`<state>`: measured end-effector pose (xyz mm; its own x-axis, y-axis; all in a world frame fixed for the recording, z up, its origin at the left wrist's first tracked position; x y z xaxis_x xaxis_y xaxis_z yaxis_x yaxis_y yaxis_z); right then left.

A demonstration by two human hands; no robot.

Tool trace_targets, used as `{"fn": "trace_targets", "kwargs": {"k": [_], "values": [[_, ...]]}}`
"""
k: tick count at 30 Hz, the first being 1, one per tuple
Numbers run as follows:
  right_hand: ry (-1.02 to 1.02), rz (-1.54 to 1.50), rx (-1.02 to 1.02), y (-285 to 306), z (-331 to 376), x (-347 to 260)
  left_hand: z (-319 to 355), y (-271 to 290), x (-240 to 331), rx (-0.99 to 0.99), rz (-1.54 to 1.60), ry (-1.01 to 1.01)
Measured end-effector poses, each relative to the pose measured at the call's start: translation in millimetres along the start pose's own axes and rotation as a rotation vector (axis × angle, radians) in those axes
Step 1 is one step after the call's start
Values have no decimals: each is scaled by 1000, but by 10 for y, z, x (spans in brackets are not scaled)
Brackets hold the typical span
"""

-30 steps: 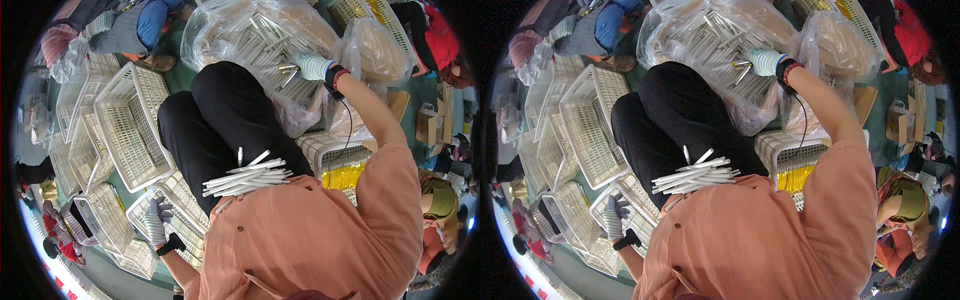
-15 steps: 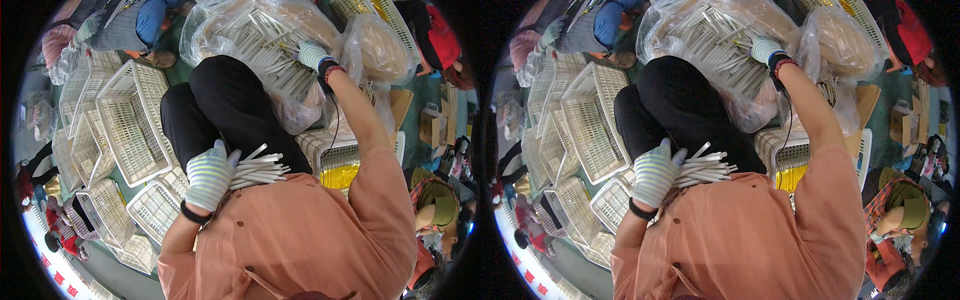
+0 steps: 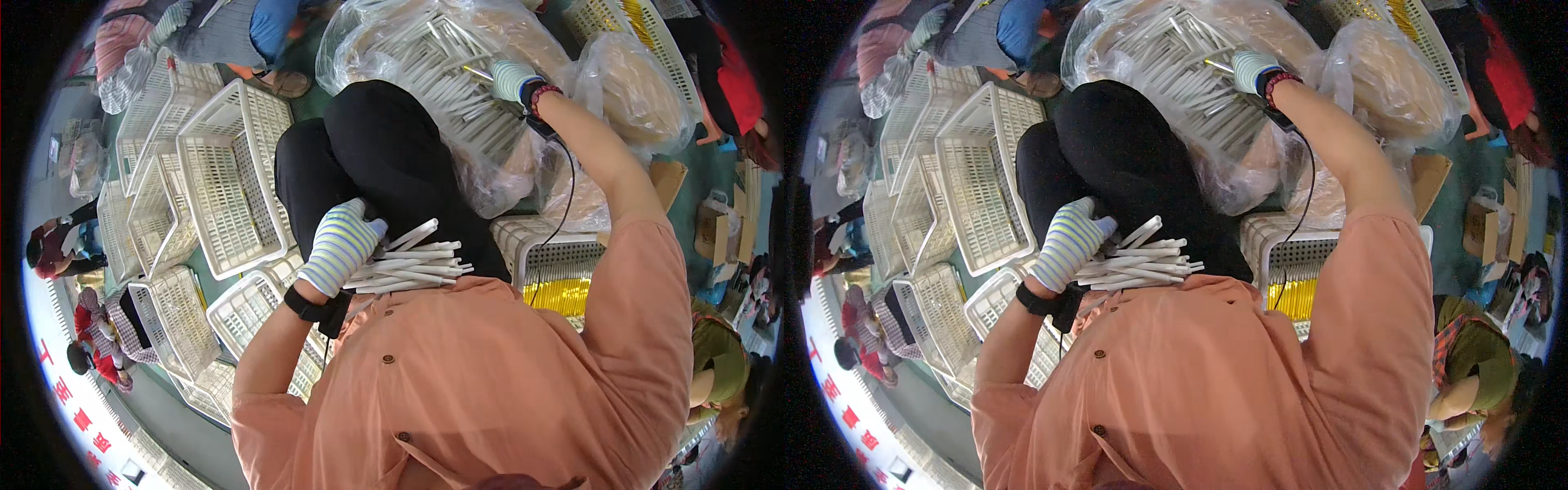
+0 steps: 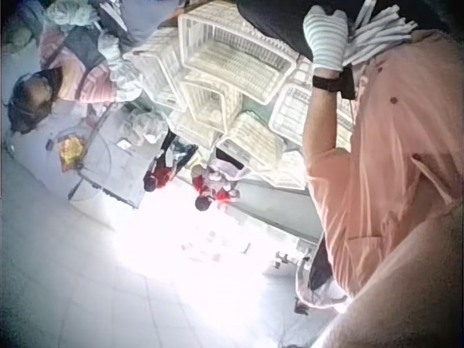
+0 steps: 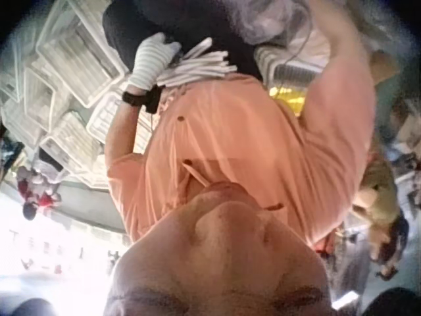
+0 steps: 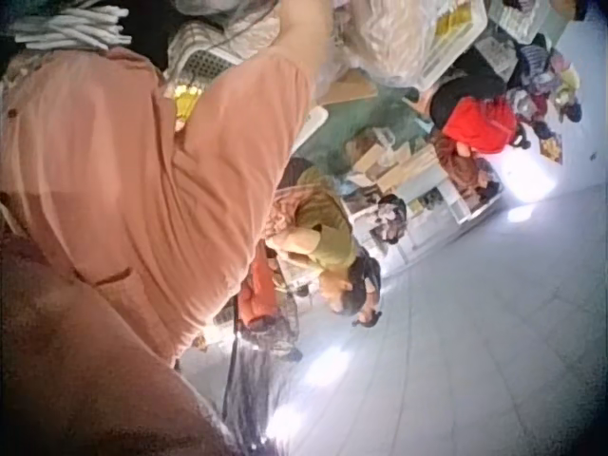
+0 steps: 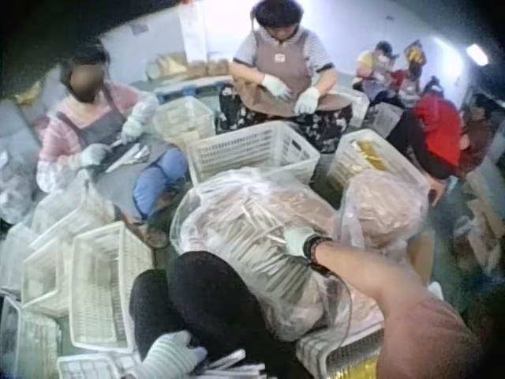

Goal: Manually assembling plastic tubes onto metal components and sorting them into bins within a factory environment.

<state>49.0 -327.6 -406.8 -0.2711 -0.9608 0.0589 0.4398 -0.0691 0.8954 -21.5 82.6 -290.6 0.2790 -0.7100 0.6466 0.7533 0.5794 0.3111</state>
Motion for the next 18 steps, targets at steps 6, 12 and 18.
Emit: {"fn": "trace_targets", "kwargs": {"k": [6,12,18], "values": [[90,-357,41,-60,211,65,194,-34,124,209,-687,-264],[130,-730,14,-209,305,440,315,84,233,236,-613,-310],[216,-1274,-109,-237,449,702,-31,-55,54,-11,-815,-230]]}}
Point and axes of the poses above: each hand's wrist, its own z-axis away from the middle knuckle, its own y-axis out of the back of the hand, x = y × z, the point moved 9 cm from there along -z, towards the middle knuckle, and after that the axes turned 5 degrees about z, right-handed, at the moved point
